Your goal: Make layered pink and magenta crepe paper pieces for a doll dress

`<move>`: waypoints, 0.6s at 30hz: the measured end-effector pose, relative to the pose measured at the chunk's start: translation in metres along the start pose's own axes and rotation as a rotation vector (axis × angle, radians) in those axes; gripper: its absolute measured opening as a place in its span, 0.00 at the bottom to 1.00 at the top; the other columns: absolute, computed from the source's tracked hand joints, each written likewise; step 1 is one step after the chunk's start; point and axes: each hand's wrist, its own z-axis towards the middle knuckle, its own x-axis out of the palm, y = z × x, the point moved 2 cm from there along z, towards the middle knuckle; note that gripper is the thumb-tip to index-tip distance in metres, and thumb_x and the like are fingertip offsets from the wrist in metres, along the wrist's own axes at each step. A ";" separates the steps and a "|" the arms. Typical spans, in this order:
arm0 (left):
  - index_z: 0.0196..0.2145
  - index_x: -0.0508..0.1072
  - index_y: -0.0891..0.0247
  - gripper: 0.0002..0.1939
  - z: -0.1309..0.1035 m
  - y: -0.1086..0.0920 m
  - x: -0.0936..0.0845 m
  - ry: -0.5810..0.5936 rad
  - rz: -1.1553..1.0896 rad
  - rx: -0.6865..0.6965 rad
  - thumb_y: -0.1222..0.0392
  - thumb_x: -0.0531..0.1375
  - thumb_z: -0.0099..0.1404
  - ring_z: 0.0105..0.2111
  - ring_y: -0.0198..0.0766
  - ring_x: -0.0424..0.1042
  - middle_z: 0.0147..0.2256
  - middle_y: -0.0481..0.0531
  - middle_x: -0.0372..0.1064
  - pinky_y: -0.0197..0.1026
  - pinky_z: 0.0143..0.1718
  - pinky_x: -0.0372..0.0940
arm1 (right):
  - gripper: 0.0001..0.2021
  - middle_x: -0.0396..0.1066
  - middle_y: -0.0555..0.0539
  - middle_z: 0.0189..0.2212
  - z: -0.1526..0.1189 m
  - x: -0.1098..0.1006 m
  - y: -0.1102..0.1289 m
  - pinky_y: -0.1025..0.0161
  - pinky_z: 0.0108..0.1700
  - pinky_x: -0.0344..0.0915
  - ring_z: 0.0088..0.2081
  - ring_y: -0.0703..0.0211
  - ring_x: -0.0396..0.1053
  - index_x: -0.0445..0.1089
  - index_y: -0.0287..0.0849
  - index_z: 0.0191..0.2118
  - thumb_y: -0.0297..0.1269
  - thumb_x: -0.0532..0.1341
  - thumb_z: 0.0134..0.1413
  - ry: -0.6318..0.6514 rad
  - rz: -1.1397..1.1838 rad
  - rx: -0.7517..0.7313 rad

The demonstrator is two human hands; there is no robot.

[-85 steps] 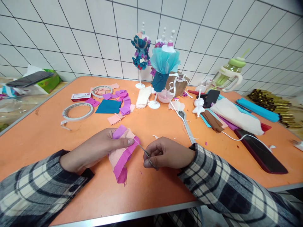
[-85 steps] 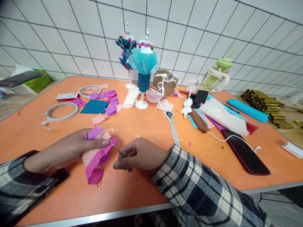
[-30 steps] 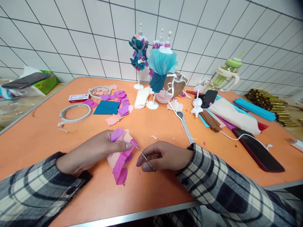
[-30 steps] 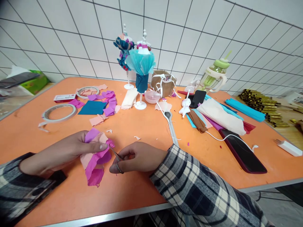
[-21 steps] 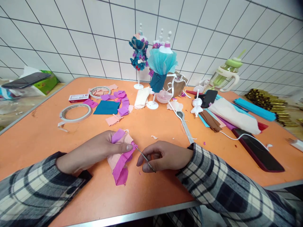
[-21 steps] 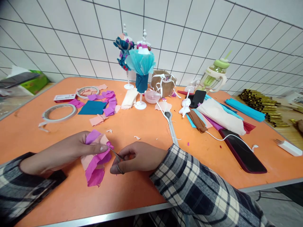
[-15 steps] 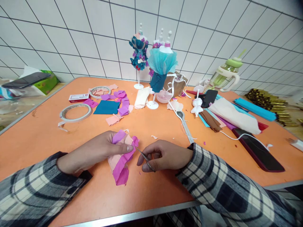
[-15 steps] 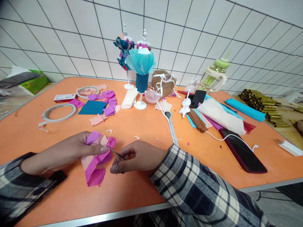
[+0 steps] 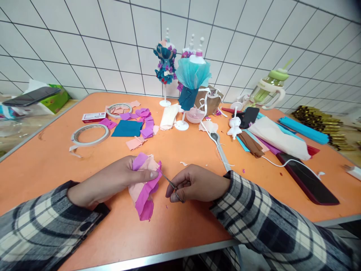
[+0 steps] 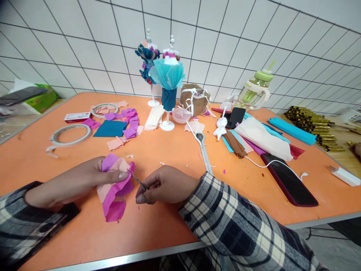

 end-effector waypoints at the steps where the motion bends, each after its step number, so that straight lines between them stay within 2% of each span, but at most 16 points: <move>1: 0.29 0.75 0.63 0.16 -0.001 -0.001 0.000 0.007 -0.030 0.009 0.46 0.66 0.61 0.27 0.36 0.68 0.26 0.45 0.72 0.34 0.29 0.62 | 0.16 0.70 0.53 0.24 0.001 0.000 0.000 0.68 0.33 0.60 0.28 0.67 0.64 0.78 0.36 0.37 0.45 0.71 0.49 -0.009 -0.001 0.004; 4: 0.32 0.78 0.64 0.14 -0.003 -0.001 -0.002 -0.003 -0.152 0.009 0.49 0.68 0.60 0.29 0.39 0.71 0.29 0.48 0.76 0.35 0.31 0.65 | 0.16 0.70 0.53 0.25 0.002 0.000 -0.001 0.67 0.34 0.62 0.29 0.66 0.66 0.78 0.36 0.37 0.45 0.71 0.47 -0.029 0.011 0.018; 7: 0.31 0.80 0.64 0.16 0.001 0.003 -0.004 -0.041 -0.192 -0.023 0.47 0.70 0.56 0.28 0.41 0.73 0.29 0.52 0.78 0.36 0.30 0.67 | 0.18 0.71 0.52 0.26 0.002 0.000 -0.001 0.67 0.35 0.63 0.29 0.65 0.66 0.78 0.37 0.38 0.47 0.71 0.48 -0.042 0.000 0.027; 12: 0.33 0.80 0.64 0.19 0.010 0.011 -0.007 -0.066 -0.082 -0.049 0.44 0.71 0.53 0.26 0.40 0.74 0.28 0.54 0.79 0.36 0.28 0.68 | 0.19 0.70 0.52 0.27 -0.001 0.000 0.002 0.69 0.33 0.59 0.30 0.67 0.64 0.77 0.38 0.36 0.52 0.70 0.50 0.005 0.004 0.012; 18: 0.32 0.78 0.65 0.25 0.010 0.011 -0.004 -0.103 0.035 -0.081 0.37 0.69 0.51 0.26 0.42 0.73 0.27 0.53 0.77 0.39 0.29 0.68 | 0.22 0.68 0.52 0.27 -0.001 -0.001 0.000 0.68 0.34 0.58 0.31 0.64 0.63 0.77 0.39 0.38 0.56 0.69 0.51 0.028 -0.072 0.007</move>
